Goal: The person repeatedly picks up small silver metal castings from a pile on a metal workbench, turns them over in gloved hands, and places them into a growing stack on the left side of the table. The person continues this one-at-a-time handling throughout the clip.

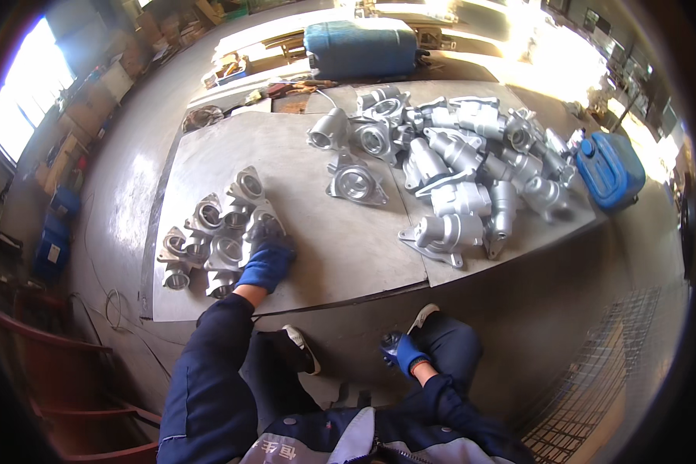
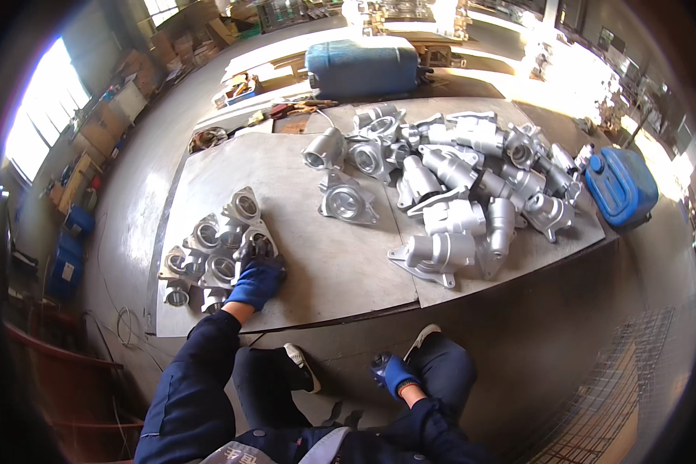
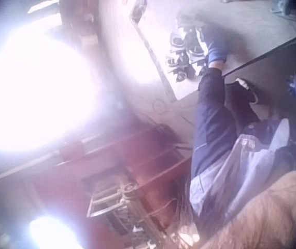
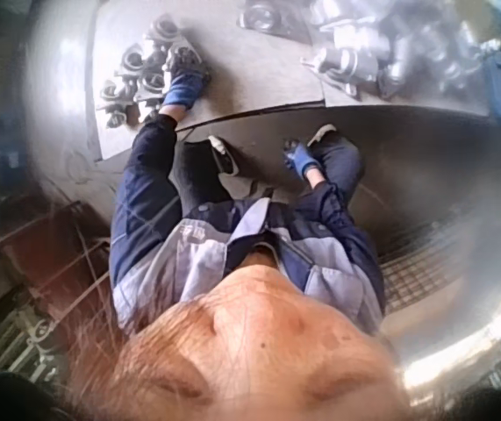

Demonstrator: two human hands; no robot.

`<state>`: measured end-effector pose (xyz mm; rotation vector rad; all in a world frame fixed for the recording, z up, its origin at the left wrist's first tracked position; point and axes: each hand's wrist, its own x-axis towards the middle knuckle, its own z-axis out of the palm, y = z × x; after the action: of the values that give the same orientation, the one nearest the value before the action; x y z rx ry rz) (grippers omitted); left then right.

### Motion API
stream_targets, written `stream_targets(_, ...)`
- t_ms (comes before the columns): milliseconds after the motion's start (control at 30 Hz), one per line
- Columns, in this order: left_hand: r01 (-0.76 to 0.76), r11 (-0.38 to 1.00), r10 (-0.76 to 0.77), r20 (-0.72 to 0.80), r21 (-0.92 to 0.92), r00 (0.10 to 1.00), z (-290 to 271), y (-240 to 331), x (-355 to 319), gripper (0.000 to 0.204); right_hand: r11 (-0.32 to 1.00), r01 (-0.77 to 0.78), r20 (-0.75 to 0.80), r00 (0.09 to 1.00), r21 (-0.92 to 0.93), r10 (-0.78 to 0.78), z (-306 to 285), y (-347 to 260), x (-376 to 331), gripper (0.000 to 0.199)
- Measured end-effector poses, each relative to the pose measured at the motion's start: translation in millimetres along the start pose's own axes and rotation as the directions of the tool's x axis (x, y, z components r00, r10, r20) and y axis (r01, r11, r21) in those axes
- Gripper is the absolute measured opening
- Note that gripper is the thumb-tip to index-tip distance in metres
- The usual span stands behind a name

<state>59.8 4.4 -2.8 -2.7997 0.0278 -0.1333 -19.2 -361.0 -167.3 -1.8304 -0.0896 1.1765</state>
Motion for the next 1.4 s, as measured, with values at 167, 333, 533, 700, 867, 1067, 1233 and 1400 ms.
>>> stream_targets(167,0.020,1.000,-0.017,0.143,-0.015,0.990,11.3,-31.4,0.6,0.048,0.894,-0.054,0.014,0.999,0.445,0.053,2.0,-37.6,-35.3,0.022)
stream_targets(333,0.199,0.979,-0.187,0.208,-0.037,0.960,-48.5,2.0,52.4,0.057,0.767,-0.097,0.133,0.991,0.635,0.016,0.6,-48.4,-34.9,0.024)
stream_targets(533,-0.276,0.954,0.299,-0.276,0.122,0.914,-66.4,42.9,188.9,0.064,0.710,-0.183,0.318,0.946,0.680,-0.061,9.6,-32.1,-14.5,0.029)
stream_targets(700,-0.086,0.993,0.088,0.017,-0.076,0.996,-54.0,55.3,204.1,0.024,0.773,-0.149,0.371,0.921,0.617,-0.119,0.8,-52.8,-23.9,0.032)
stream_targets(867,-0.189,0.975,0.192,0.013,-0.119,0.981,-100.1,68.5,137.6,0.015,0.797,0.014,0.302,0.921,0.604,-0.246,3.6,-40.7,-15.1,0.044)
stream_targets(1067,0.087,0.903,-0.043,0.113,-0.421,0.993,-114.5,55.9,15.7,0.030,0.893,0.068,0.247,0.949,0.445,-0.195,-9.3,-84.3,-41.4,0.033)
stream_targets(1233,0.185,0.808,-0.136,0.128,-0.559,0.982,-115.3,62.5,-28.6,0.047,0.703,0.344,-0.363,0.669,-0.623,-0.648,-9.7,-154.3,-62.7,0.026)
stream_targets(1400,0.007,0.875,0.067,0.135,-0.483,0.989,-79.1,17.0,-62.7,0.080,0.372,0.056,-0.245,0.662,-0.926,-0.708,-27.7,-194.1,-22.1,0.015)
